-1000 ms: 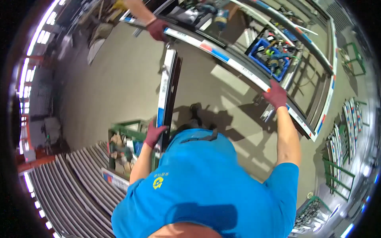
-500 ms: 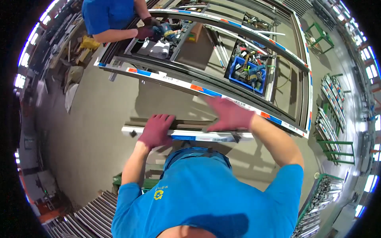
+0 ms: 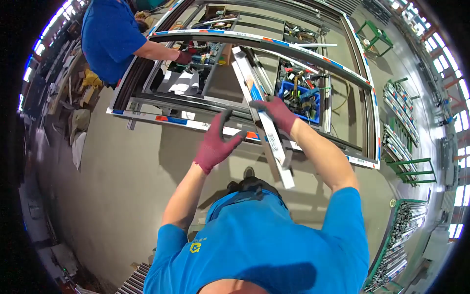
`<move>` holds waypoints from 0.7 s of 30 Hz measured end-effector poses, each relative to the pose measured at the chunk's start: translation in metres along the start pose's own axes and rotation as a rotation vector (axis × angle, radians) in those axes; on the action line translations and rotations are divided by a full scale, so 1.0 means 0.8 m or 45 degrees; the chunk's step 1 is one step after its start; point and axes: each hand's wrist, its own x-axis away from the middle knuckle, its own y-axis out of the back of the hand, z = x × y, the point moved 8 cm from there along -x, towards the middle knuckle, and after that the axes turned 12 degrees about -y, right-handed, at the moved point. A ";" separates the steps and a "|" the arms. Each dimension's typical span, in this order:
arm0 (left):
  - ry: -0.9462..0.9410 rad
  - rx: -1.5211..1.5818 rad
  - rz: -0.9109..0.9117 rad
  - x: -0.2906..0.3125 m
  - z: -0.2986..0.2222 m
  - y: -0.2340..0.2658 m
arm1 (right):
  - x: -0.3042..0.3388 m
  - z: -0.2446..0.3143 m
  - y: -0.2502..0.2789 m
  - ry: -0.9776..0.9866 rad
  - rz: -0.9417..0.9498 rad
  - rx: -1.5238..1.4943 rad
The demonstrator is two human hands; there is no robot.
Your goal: The recorder is assembling and securing components of large industrial window or door frames using power tools and hand tools.
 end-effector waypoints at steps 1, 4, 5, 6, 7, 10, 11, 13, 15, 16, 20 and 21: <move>0.120 0.088 -0.009 0.008 0.034 -0.017 | -0.038 0.009 0.005 0.069 -0.005 0.114; 0.334 0.192 0.077 0.002 0.094 -0.048 | -0.156 0.023 0.021 -0.003 -0.163 0.017; 0.422 0.312 0.064 -0.006 0.107 -0.053 | -0.186 0.024 0.024 -0.036 -0.202 0.009; 0.509 0.432 0.056 -0.016 0.119 -0.060 | -0.216 0.023 0.030 -0.070 -0.244 -0.002; 0.503 0.497 0.070 -0.031 0.136 -0.072 | -0.254 0.022 0.052 0.026 -0.319 0.041; 0.697 0.539 0.051 -0.046 0.185 -0.079 | -0.269 0.045 0.034 0.056 -0.408 -0.146; 0.797 0.464 0.116 -0.046 0.203 -0.082 | -0.303 0.042 0.037 0.014 -0.466 -0.122; 0.834 0.467 0.157 -0.067 0.206 -0.085 | -0.309 0.044 0.042 -0.024 -0.556 -0.098; 0.808 0.431 0.249 -0.071 0.254 -0.104 | -0.346 0.014 0.047 -0.007 -0.547 -0.279; 0.816 0.426 0.259 -0.070 0.271 -0.105 | -0.345 0.012 0.042 -0.016 -0.545 -0.288; 0.941 0.288 0.295 -0.053 0.310 -0.096 | -0.318 0.009 0.020 -0.027 -0.667 -0.352; 0.944 0.311 0.339 -0.061 0.298 -0.093 | -0.321 0.013 0.015 0.028 -0.649 -0.390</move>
